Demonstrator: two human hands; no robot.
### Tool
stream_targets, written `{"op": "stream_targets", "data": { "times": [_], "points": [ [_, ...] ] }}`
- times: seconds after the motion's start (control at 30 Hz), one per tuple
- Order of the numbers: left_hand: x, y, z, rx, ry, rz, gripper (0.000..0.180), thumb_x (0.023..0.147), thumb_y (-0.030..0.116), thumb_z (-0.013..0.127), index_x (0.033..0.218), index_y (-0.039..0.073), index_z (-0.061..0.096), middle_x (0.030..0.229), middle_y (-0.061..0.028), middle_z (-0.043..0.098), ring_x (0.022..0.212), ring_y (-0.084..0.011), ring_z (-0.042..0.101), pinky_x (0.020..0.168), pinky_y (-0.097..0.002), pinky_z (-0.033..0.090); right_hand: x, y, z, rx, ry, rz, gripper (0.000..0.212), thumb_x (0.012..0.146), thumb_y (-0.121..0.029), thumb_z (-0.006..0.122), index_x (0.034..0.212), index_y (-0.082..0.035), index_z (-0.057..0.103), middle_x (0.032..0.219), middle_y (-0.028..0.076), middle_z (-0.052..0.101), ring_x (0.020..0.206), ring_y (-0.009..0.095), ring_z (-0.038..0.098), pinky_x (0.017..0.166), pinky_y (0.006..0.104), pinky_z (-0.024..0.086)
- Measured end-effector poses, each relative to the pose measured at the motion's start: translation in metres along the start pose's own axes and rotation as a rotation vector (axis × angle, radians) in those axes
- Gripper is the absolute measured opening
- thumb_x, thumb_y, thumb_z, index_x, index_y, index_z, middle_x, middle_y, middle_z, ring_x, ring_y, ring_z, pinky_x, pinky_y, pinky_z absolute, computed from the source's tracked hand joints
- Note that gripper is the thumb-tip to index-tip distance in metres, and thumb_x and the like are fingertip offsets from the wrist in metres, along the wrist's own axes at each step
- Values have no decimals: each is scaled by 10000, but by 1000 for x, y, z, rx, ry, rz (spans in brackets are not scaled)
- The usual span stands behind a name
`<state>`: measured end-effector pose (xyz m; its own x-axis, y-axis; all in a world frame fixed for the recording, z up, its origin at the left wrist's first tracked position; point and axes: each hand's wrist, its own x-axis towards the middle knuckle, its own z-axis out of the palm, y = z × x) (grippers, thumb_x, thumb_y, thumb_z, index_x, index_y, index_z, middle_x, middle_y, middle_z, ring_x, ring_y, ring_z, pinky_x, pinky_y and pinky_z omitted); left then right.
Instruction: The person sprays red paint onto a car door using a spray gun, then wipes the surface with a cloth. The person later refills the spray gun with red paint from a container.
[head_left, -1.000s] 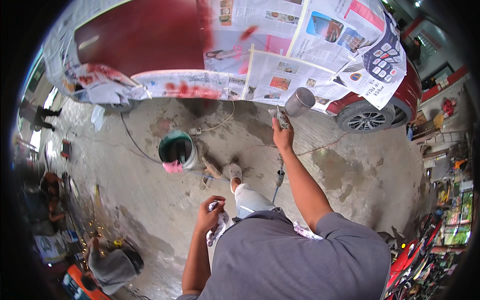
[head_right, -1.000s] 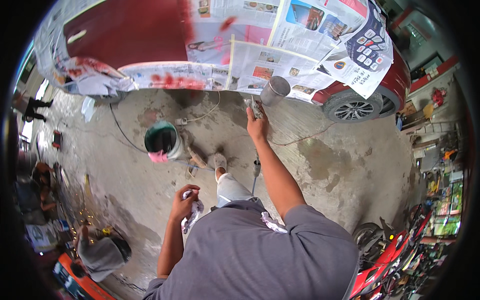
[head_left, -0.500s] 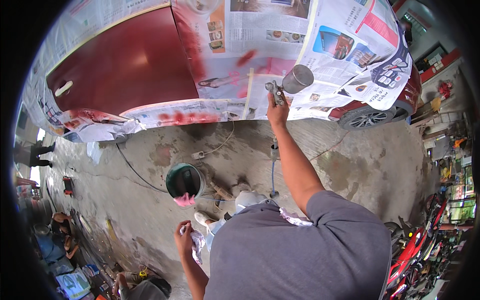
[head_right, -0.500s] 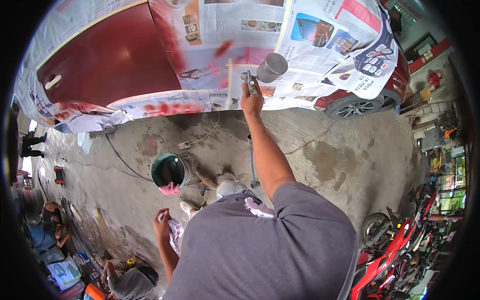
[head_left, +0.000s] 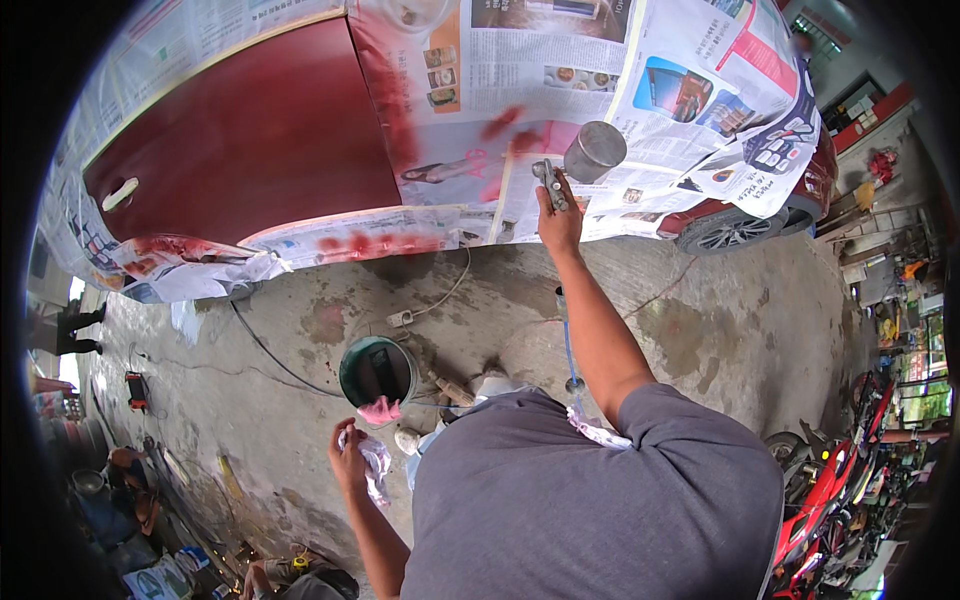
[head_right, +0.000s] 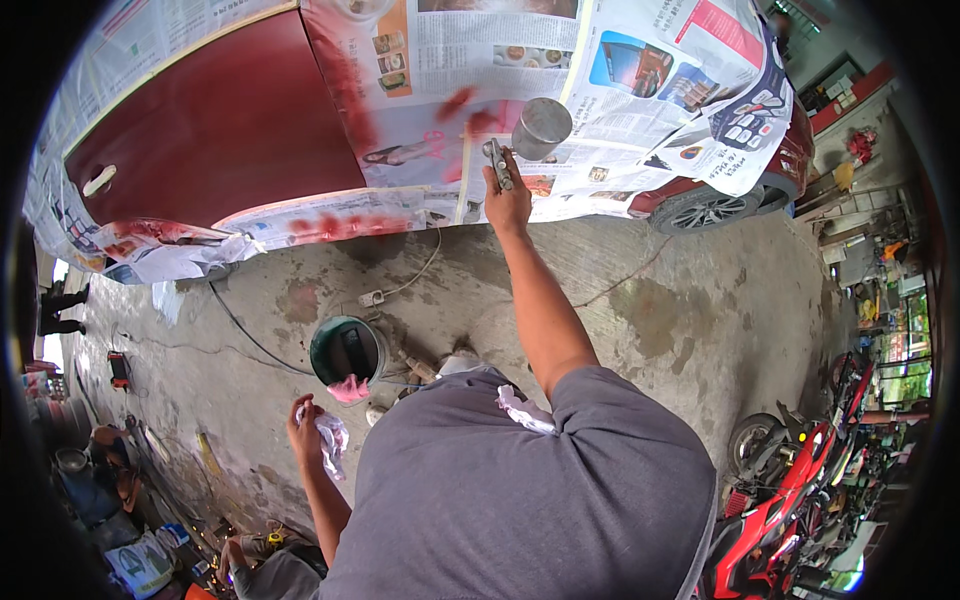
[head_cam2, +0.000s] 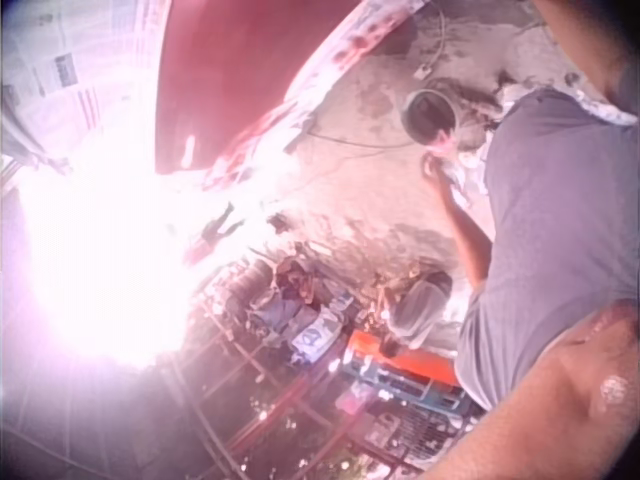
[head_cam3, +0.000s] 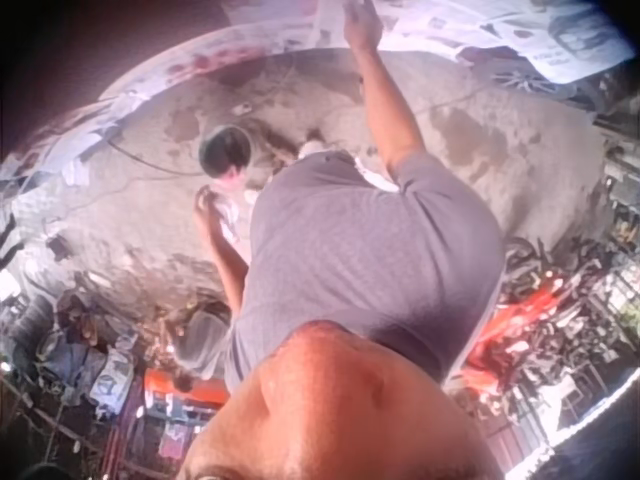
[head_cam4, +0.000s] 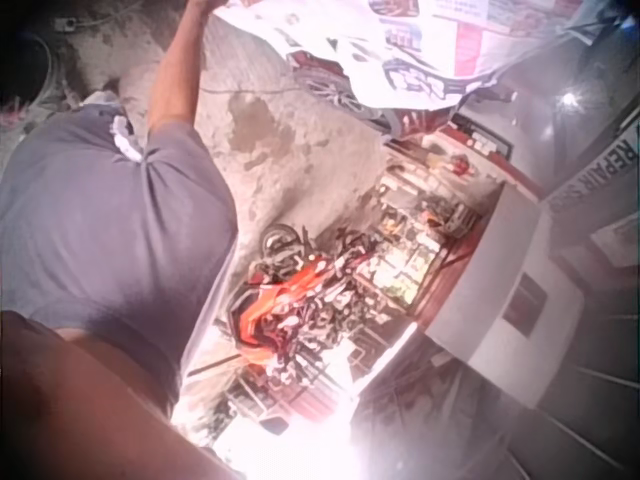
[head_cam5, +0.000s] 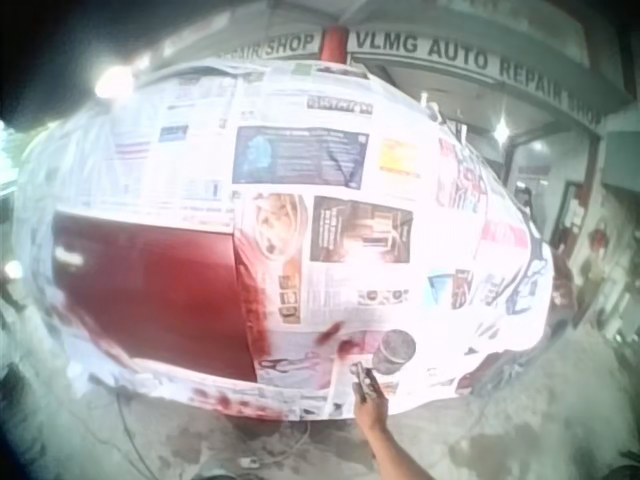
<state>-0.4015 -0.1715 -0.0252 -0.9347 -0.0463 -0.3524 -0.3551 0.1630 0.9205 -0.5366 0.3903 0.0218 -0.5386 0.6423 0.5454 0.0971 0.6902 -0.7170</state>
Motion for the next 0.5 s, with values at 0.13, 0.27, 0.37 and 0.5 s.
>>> {"op": "stream_targets", "data": {
  "times": [0.13,0.27,0.37,0.5],
  "points": [
    [7,-32,16,-447,99,-66,352,1093,244,496,1337,15,603,1074,-91,662,935,-145,613,827,-301,500,1,-1,-6,45,-53,69,515,996,-375,647,1436,-121,568,1320,150,669,1093,387,683,846,447,566],
    [10,-67,28,-792,-45,-248,451,1089,314,459,1404,4,553,1334,-159,623,1219,-289,612,1069,-421,484,-2,0,-9,13,-10,-19,504,1004,-364,641,1429,-105,570,1315,166,669,1115,383,677,871,432,555],
    [14,-89,25,-917,-175,-371,455,1062,352,488,1332,0,590,1358,-162,622,1228,-313,613,1091,-452,467,-3,-9,-13,29,-21,45,493,1017,-340,633,1420,-64,566,1312,205,662,1170,381,658,927,410,532],
    [13,-71,34,-935,-242,-340,440,1048,348,502,1309,7,599,1342,-168,633,1227,-328,614,1100,-461,458,1,-9,-22,61,1,116,499,1010,-345,644,1409,-55,570,1305,206,666,1172,398,654,922,426,535]
  ]
}}
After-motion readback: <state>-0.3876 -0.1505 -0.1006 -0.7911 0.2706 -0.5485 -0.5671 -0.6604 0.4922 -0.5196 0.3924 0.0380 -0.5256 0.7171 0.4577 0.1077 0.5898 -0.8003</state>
